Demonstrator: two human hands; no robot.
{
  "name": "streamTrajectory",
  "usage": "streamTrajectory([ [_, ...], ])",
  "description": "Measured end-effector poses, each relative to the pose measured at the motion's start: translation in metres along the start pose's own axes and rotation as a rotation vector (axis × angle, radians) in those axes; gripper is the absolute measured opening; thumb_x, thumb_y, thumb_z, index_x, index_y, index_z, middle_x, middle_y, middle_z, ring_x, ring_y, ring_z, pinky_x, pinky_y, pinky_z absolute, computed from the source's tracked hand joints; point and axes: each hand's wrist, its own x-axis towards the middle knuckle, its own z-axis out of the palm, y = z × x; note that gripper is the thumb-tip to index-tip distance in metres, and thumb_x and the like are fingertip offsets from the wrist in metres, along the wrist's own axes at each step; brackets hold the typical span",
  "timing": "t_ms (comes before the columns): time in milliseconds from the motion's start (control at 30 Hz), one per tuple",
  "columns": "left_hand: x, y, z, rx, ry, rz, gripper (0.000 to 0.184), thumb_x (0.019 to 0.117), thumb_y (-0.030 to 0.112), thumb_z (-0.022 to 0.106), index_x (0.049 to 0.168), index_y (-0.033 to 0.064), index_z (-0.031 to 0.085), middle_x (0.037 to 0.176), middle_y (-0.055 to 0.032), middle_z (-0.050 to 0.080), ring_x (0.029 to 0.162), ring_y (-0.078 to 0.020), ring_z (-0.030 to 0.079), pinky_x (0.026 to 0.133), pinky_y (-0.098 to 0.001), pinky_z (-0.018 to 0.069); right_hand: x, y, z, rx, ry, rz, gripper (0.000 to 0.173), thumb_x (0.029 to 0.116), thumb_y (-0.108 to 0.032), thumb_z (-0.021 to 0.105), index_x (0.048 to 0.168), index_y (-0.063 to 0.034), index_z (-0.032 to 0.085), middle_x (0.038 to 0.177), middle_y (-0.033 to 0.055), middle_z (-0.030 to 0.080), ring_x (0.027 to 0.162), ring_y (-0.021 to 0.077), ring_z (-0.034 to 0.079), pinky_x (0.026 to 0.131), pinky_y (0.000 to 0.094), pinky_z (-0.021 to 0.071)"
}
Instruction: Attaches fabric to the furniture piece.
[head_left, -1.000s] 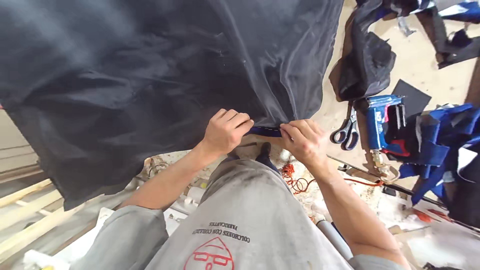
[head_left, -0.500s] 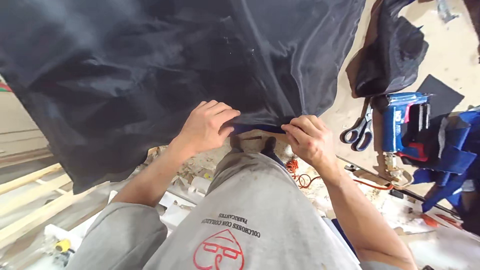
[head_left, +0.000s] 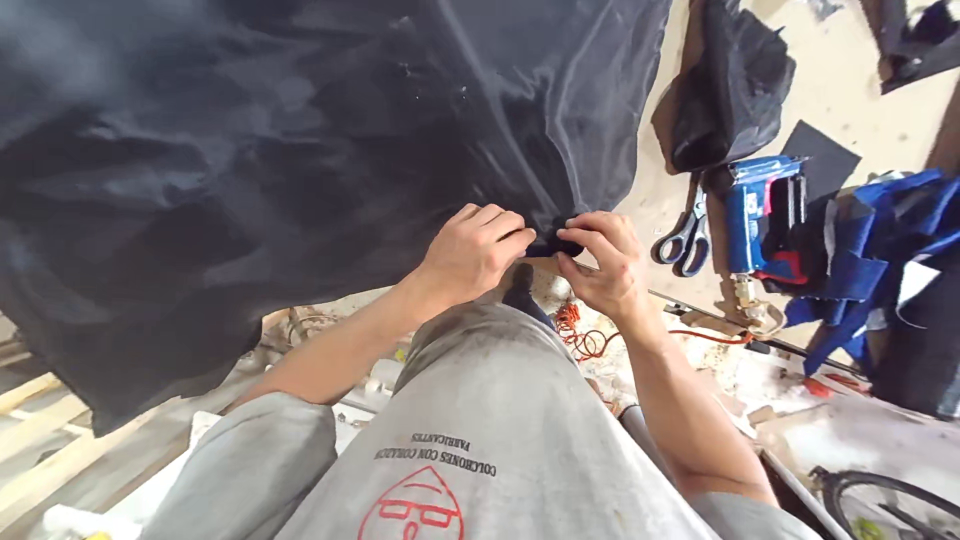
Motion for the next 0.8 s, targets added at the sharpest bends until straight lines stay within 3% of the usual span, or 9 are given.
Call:
streamTrajectory([
  [67, 0.000, 0.000, 0.001, 0.050, 0.017, 0.025, 0.022, 0.1034, 0.022, 0.059, 0.113, 0.0144, 0.077, 0.113, -0.0064, 0.074, 0.108, -0.0251, 0.068, 0.090, -0.0421, 0.0545, -0.001, -0.001, 0.001, 0.003, 0.007, 0.000, 0.018, 0.0908, -0.017, 0.075, 0.105, -0.0060, 0.078, 0.116, 0.0137, 0.071, 0.116, 0.0278, 0.065, 0.101, 0.0400, 0.0532],
  [167, 0.001, 0.000, 0.004, 0.124, 0.031, 0.064, 0.022, 0.1028, 0.017, 0.059, 0.115, 0.0132, 0.076, 0.107, -0.0068, 0.074, 0.103, -0.0256, 0.069, 0.083, -0.0407, 0.0543, -0.002, -0.003, 0.003, -0.030, 0.025, -0.020, 0.019, 0.0931, -0.016, 0.072, 0.108, -0.0066, 0.078, 0.114, 0.0128, 0.072, 0.115, 0.0268, 0.066, 0.100, 0.0392, 0.0538],
  [267, 0.002, -0.002, 0.004, 0.163, 0.076, 0.118, 0.019, 0.0996, 0.008, 0.058, 0.106, 0.0083, 0.077, 0.095, -0.0091, 0.073, 0.093, -0.0270, 0.069, 0.076, -0.0401, 0.0541, -0.002, -0.005, 0.007, -0.127, 0.045, -0.082, 0.016, 0.0958, -0.014, 0.068, 0.106, -0.0073, 0.079, 0.113, 0.0123, 0.073, 0.113, 0.0275, 0.068, 0.098, 0.0397, 0.0557],
  [400, 0.003, -0.007, 0.003, 0.151, 0.086, 0.139, 0.018, 0.0997, 0.008, 0.059, 0.101, 0.0075, 0.076, 0.093, -0.0099, 0.073, 0.091, -0.0272, 0.070, 0.074, -0.0397, 0.0540, -0.003, -0.007, 0.011, -0.179, 0.098, -0.136, 0.014, 0.0964, -0.011, 0.066, 0.102, -0.0044, 0.077, 0.111, 0.0129, 0.074, 0.109, 0.0278, 0.070, 0.094, 0.0396, 0.0573],
  [467, 0.004, -0.008, 0.001, 0.134, 0.059, 0.126, 0.018, 0.1010, 0.011, 0.059, 0.102, 0.0083, 0.076, 0.094, -0.0096, 0.073, 0.092, -0.0273, 0.070, 0.074, -0.0406, 0.0543, -0.010, -0.011, 0.011, -0.199, 0.176, -0.089, 0.014, 0.0952, -0.013, 0.068, 0.103, -0.0050, 0.077, 0.114, 0.0140, 0.073, 0.108, 0.0273, 0.070, 0.093, 0.0394, 0.0577],
  [600, 0.005, -0.010, 0.000, 0.112, 0.045, 0.141, 0.018, 0.1000, 0.010, 0.059, 0.103, 0.0086, 0.076, 0.095, -0.0098, 0.073, 0.094, -0.0281, 0.070, 0.074, -0.0419, 0.0552, -0.043, -0.034, 0.027, -0.271, 0.278, 0.090, 0.020, 0.0963, -0.021, 0.067, 0.111, -0.0138, 0.078, 0.099, 0.0116, 0.073, 0.089, 0.0250, 0.069, 0.074, 0.0383, 0.0564],
  [800, 0.004, -0.012, 0.002, 0.110, 0.060, 0.171, 0.017, 0.1003, 0.010, 0.059, 0.103, 0.0083, 0.076, 0.094, -0.0095, 0.073, 0.092, -0.0278, 0.070, 0.072, -0.0410, 0.0543, -0.049, -0.043, 0.050, -0.301, 0.213, 0.251, 0.027, 0.0983, -0.018, 0.060, 0.121, -0.0148, 0.075, 0.103, 0.0116, 0.071, 0.093, 0.0260, 0.068, 0.075, 0.0386, 0.0566],
])
